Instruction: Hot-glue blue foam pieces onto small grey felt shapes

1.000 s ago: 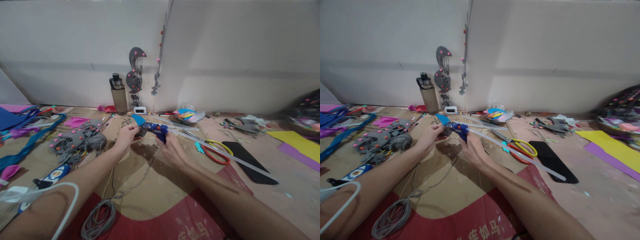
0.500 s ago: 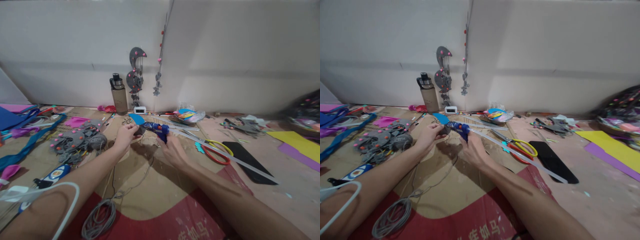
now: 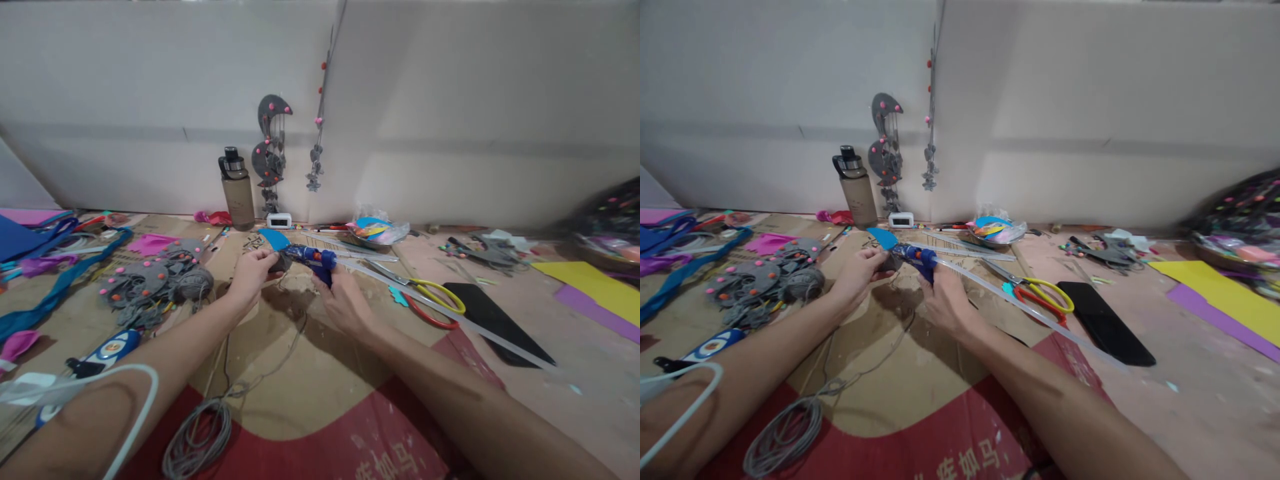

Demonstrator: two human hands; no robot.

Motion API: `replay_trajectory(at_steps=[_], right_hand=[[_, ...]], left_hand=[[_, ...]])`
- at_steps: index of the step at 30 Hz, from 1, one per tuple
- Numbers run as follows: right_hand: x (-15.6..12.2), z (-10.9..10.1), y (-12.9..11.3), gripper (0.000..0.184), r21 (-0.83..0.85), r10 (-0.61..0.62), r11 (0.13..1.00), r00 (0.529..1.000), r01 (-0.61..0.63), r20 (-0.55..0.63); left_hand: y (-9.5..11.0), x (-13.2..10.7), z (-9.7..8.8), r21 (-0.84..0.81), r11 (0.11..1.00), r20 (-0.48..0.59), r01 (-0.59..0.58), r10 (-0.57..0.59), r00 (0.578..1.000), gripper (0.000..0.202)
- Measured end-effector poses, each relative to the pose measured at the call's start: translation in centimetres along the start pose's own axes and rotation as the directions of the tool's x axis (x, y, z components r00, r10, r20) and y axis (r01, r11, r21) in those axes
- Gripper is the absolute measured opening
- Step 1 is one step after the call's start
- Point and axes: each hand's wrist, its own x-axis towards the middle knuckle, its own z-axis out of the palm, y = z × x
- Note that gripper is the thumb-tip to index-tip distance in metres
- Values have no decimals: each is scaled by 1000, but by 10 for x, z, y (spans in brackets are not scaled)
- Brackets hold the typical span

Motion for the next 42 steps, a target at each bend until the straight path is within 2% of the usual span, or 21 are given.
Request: replay_trajectory(at_steps=[6,17,29,42], right_hand=[[0,-1,0,33,12,-1,1000,1000,1,3],[0,-1,2,33,-16,18,1000,1000,-18,-8],[1,-3,3,36,-24,35,999,999,-36,-21],[3,-5,4,33,51,49,998,999,-48,-19]], left_hand=[[-1,2,0,-9,1000,-3,8,-8,1000,27],[13,0,0,-37,999,-71,10,-12,997,27],[11,8,-5,-59,998,-116,29,-36,993,21],[9,10,-7,-110,994,-104,-4,-7,995,26]])
